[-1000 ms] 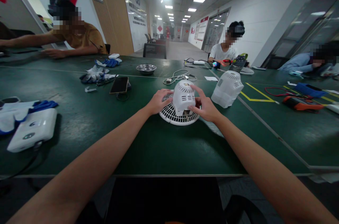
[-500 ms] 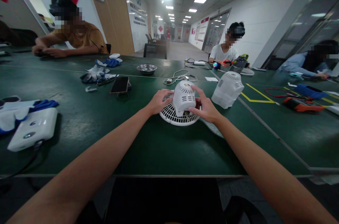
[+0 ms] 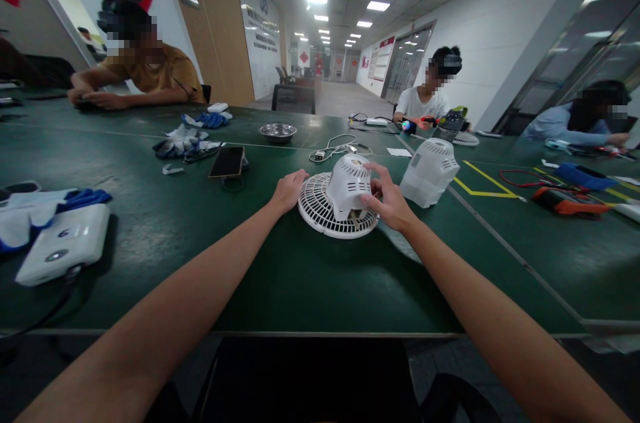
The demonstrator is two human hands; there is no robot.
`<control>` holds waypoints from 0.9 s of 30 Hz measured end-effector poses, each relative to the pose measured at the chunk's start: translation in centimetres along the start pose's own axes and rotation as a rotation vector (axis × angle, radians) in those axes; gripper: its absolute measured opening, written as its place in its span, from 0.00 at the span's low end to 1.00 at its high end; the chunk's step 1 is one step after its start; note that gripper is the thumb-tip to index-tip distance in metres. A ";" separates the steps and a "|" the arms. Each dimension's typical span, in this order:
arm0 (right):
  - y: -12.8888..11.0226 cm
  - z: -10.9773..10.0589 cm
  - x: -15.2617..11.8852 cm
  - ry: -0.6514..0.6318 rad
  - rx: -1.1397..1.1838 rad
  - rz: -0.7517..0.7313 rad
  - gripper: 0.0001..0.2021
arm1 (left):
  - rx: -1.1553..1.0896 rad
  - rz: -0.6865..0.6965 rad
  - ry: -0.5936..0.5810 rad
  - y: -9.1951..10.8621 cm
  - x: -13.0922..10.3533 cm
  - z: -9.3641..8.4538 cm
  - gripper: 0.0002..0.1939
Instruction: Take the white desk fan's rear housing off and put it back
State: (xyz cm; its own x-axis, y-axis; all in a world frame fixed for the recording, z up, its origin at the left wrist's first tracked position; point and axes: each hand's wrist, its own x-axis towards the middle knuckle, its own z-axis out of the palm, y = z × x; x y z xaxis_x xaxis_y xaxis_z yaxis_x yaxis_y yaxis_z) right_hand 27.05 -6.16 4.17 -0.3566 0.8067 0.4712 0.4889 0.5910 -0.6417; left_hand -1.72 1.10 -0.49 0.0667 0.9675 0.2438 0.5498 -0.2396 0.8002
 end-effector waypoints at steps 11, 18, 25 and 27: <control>-0.3 0.3 -0.1 0.053 -0.162 0.034 0.39 | 0.174 -0.064 0.094 -0.8 0.7 0.2 0.31; -2.1 2.0 -0.5 0.087 -0.274 0.033 0.49 | 0.350 -0.069 -0.012 -0.4 0.5 0.2 0.35; 0.2 1.5 0.1 0.175 -0.206 0.136 0.45 | 0.313 -0.070 0.025 -0.4 0.3 0.3 0.34; 0.8 1.1 0.1 0.158 -0.155 0.170 0.47 | 0.282 -0.069 0.036 -0.5 0.3 0.4 0.34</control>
State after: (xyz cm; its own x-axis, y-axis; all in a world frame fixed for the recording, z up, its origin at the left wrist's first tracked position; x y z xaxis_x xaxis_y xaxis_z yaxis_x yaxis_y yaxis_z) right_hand 26.49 -5.57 3.05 -0.1365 0.8770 0.4607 0.6518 0.4297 -0.6249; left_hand -1.61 1.50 -1.06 -0.0061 0.9761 0.2171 0.7618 -0.1361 0.6333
